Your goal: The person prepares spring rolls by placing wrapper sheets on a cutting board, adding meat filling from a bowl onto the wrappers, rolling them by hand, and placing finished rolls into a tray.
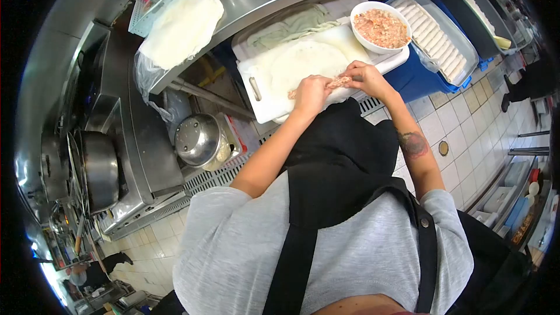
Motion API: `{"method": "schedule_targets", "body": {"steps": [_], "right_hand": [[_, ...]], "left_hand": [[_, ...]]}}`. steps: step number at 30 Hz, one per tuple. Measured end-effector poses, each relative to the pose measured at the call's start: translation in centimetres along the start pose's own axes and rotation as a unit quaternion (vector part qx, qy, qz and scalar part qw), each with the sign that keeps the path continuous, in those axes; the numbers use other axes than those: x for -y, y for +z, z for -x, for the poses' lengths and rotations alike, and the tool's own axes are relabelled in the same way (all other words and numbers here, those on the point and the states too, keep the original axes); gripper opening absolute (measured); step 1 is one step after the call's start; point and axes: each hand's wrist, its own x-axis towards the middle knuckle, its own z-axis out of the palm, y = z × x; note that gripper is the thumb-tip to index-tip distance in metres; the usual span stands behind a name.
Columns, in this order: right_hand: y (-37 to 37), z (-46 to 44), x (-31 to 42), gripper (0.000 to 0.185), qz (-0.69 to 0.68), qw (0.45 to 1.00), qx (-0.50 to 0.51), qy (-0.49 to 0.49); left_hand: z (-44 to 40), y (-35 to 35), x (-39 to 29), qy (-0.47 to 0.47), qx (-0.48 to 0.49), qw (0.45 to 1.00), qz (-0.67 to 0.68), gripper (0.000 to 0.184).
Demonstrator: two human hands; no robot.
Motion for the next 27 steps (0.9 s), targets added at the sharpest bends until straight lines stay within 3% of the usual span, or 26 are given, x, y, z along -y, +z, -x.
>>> {"method": "schedule_targets", "body": {"steps": [6, 10, 16, 18, 21, 24, 27], "right_hand": [[-0.8, -0.3, 2.8, 0.047, 0.087, 0.996, -0.002, 0.010], [1.1, -1.4, 2.6, 0.042, 0.125, 0.989, 0.031, -0.074], [0.7, -0.8, 1.3, 0.033, -0.033, 0.999, 0.001, -0.012], [0.0, -0.4, 2.6, 0.025, -0.108, 0.992, -0.025, 0.053], [0.3, -0.1, 0.4, 0.019, -0.190, 0.976, -0.076, 0.072], [0.4, 0.2, 0.0, 0.011, -0.125, 0.990, -0.061, 0.029], [0.4, -0.2, -0.1, 0.006, -0.143, 0.986, -0.046, 0.076]], "left_hand": [[2.7, -3.7, 2.7, -0.062, 0.031, 0.997, 0.015, 0.019], [3.1, -4.0, 2.8, -0.065, 0.005, 0.997, 0.028, 0.022], [3.9, -4.3, 3.7, -0.149, -0.035, 0.979, 0.137, 0.021], [3.6, -4.4, 3.6, -0.159, -0.037, 0.976, 0.140, 0.018], [3.8, -3.9, 3.9, -0.125, -0.067, 0.981, 0.133, 0.018], [4.1, -4.5, 4.2, -0.133, -0.057, 0.973, 0.180, 0.017], [4.0, -5.6, 5.0, -0.140, -0.032, 0.964, 0.223, 0.016]]}}
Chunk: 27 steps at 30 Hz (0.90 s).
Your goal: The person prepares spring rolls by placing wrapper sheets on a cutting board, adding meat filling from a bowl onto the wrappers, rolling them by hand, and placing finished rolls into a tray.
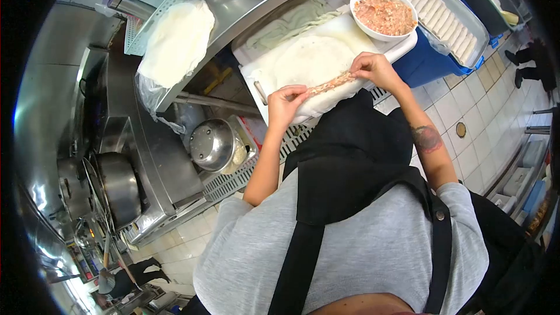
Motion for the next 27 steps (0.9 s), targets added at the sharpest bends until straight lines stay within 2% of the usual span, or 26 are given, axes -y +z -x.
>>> {"method": "schedule_targets", "body": {"steps": [4, 5, 8, 9, 12, 14, 15, 18, 21, 24, 27], "right_hand": [[-0.4, -0.4, -0.4, 0.020, -0.099, 0.993, 0.058, 0.036], [-0.8, -0.6, -0.1, 0.031, 0.003, 0.998, 0.062, -0.024], [0.3, -0.6, 2.9, 0.036, 0.230, 0.969, 0.050, -0.067], [1.1, -0.9, 4.0, 0.040, 0.276, 0.958, 0.066, -0.049], [5.8, -1.7, 6.3, 0.039, 0.324, 0.936, 0.109, -0.083], [9.6, -1.9, 5.2, 0.032, 0.325, 0.925, 0.033, -0.192], [11.0, -2.2, 5.4, 0.026, 0.320, 0.929, 0.009, -0.185], [11.3, -1.9, 4.3, 0.022, 0.300, 0.937, -0.010, -0.177], [7.6, -1.1, 3.3, 0.019, 0.301, 0.936, -0.013, -0.181], [3.3, -0.5, 1.8, 0.017, 0.251, 0.953, -0.004, -0.170], [0.4, 0.1, 0.9, 0.019, 0.216, 0.964, 0.016, -0.156]], "left_hand": [[0.2, 0.2, -0.5, -0.034, -0.014, 0.999, -0.002, 0.014], [0.3, 0.2, -0.8, -0.042, -0.017, 0.999, -0.020, 0.013], [0.6, 0.4, -0.8, -0.012, -0.021, 0.997, -0.079, 0.013], [0.7, 0.3, -0.9, -0.013, -0.010, 0.996, -0.088, 0.016], [1.5, 0.1, -0.7, 0.023, -0.007, 0.996, -0.090, 0.022], [1.6, -0.2, 0.4, 0.030, 0.003, 0.996, -0.085, 0.026], [1.5, -0.4, 0.4, 0.034, 0.008, 0.996, -0.083, 0.028], [1.4, -0.9, -0.2, 0.013, 0.040, 0.994, -0.101, 0.031], [1.2, -1.0, -1.1, 0.040, 0.071, 0.987, -0.138, 0.033], [0.9, -0.8, -1.5, 0.046, 0.058, 0.984, -0.160, 0.035], [1.3, 0.4, -1.5, 0.055, -0.039, 0.987, -0.143, 0.038]]}}
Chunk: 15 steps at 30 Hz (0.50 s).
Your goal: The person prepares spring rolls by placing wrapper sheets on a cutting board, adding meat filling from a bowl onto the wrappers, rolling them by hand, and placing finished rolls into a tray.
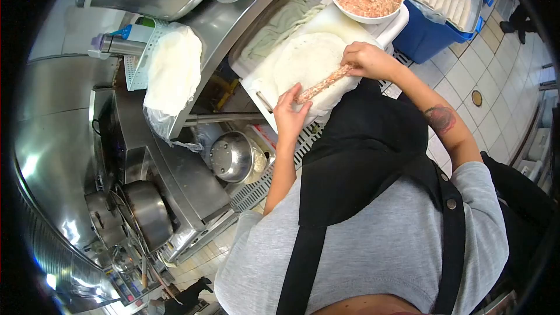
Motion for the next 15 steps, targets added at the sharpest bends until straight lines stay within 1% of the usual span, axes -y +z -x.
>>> {"method": "schedule_targets", "body": {"steps": [3, 6, 9, 10, 12, 14, 15], "right_hand": [[-0.4, 0.4, -0.8, 0.023, -0.024, 0.999, 0.020, 0.020], [-0.3, 0.3, -1.1, 0.028, -0.062, 0.997, 0.028, 0.031], [-0.4, 0.4, -1.1, 0.033, -0.105, 0.993, 0.020, 0.047], [-0.5, 0.5, -0.9, 0.034, -0.116, 0.992, 0.014, 0.056], [-1.1, 0.7, -0.5, 0.035, -0.146, 0.986, -0.002, 0.079], [-0.9, 0.9, -1.7, 0.035, -0.137, 0.986, 0.028, 0.091], [-0.9, 1.0, -2.0, 0.035, -0.132, 0.985, 0.044, 0.098]], "left_hand": [[-0.1, -0.1, 1.0, 0.030, 0.029, 0.999, -0.021, 0.034], [-0.2, 0.2, 1.6, 0.019, 0.048, 0.999, 0.004, 0.030], [-0.1, 0.2, 1.6, -0.006, 0.046, 0.999, 0.007, 0.028], [0.0, 0.1, 1.7, 0.009, 0.047, 0.999, 0.012, 0.029], [0.2, 0.1, 1.5, -0.003, 0.045, 0.999, 0.018, 0.029], [0.5, -0.4, 1.0, -0.002, 0.047, 0.999, 0.013, 0.033], [0.8, -0.4, 1.3, -0.013, 0.025, 0.999, 0.027, 0.033]]}}
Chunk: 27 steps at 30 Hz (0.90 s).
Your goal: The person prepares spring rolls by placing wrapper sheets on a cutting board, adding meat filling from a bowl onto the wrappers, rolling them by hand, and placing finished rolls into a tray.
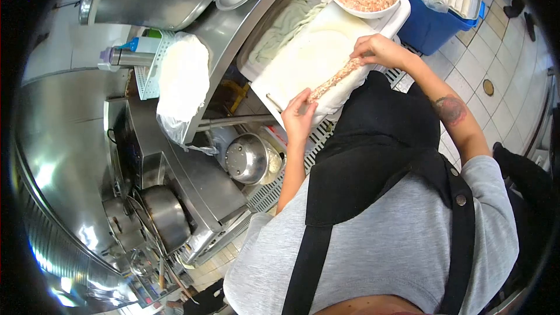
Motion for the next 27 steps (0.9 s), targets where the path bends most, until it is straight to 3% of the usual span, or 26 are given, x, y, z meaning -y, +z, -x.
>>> {"method": "schedule_targets", "body": {"steps": [2, 8, 15, 18, 21, 27], "right_hand": [[0.3, 0.1, -0.4, 0.033, -0.004, 1.000, -0.021, -0.015], [0.8, 0.6, 0.3, 0.029, 0.012, 0.998, -0.055, -0.027], [0.7, 0.2, 0.6, 0.037, 0.046, 0.999, -0.007, 0.004], [0.4, 0.8, 0.9, 0.034, 0.027, 0.997, -0.057, -0.044], [0.2, 1.4, 1.0, 0.023, 0.028, 0.990, -0.133, 0.049], [1.6, 0.9, 1.5, 0.015, 0.079, 0.990, -0.115, 0.032]], "left_hand": [[0.5, 0.3, 1.1, -0.020, -0.046, 0.998, 0.033, 0.034], [0.8, 0.3, -0.7, 0.032, -0.070, 0.995, -0.070, 0.037], [-0.6, 1.5, -0.1, 0.016, 0.000, 0.997, -0.074, 0.039], [-0.9, 1.0, -0.3, 0.016, -0.006, 0.997, -0.072, 0.036], [0.1, 0.5, -0.2, 0.003, -0.047, 0.994, -0.094, 0.033], [1.0, 0.4, -0.7, -0.045, -0.084, 0.992, -0.078, 0.026]]}}
